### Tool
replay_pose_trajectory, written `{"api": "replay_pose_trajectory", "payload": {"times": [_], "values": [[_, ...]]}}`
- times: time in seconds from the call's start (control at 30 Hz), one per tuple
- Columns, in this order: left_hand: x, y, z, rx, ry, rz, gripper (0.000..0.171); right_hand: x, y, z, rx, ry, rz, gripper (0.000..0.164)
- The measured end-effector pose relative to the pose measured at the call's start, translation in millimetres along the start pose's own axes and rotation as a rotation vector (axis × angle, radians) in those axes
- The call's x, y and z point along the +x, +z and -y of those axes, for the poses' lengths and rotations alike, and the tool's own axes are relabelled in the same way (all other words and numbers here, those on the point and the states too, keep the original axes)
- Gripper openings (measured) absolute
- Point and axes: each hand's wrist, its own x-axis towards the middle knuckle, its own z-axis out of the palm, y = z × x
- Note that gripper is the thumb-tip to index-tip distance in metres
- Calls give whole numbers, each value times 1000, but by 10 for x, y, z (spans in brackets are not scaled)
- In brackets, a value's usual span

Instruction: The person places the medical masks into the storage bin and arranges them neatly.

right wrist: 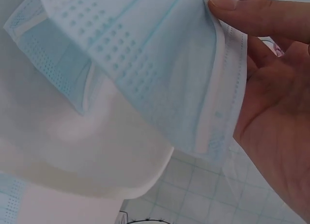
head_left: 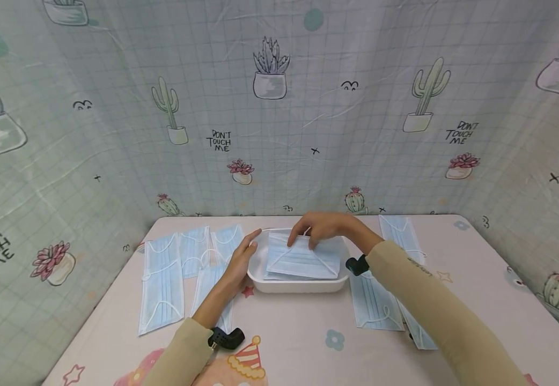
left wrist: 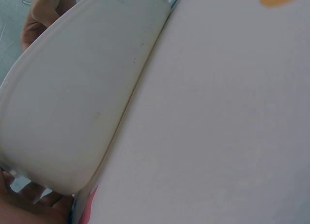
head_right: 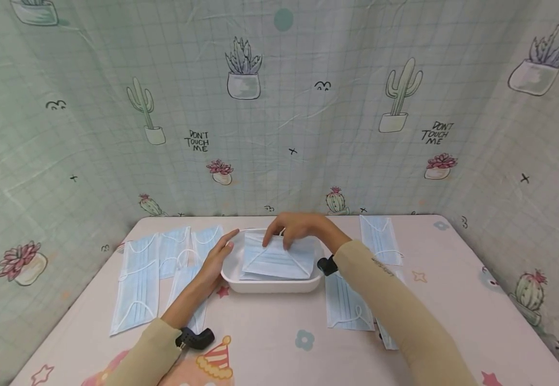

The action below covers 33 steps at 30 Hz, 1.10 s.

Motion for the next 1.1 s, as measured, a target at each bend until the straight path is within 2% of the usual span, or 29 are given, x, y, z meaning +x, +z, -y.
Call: {"api": "replay_pose_trajectory", "payload": {"times": [0.27, 0.7, 1.1], "values": [[-1, 6, -20, -3, -21, -2, 46, 137, 22, -75, 88, 45, 40, 47], [-12, -12, -23, 1, -23, -2, 47, 278, 127, -86, 75, 111, 99, 50], [11, -15, -11, -16, -26, 4, 47, 390, 170, -143, 42, 224, 115, 49]]}}
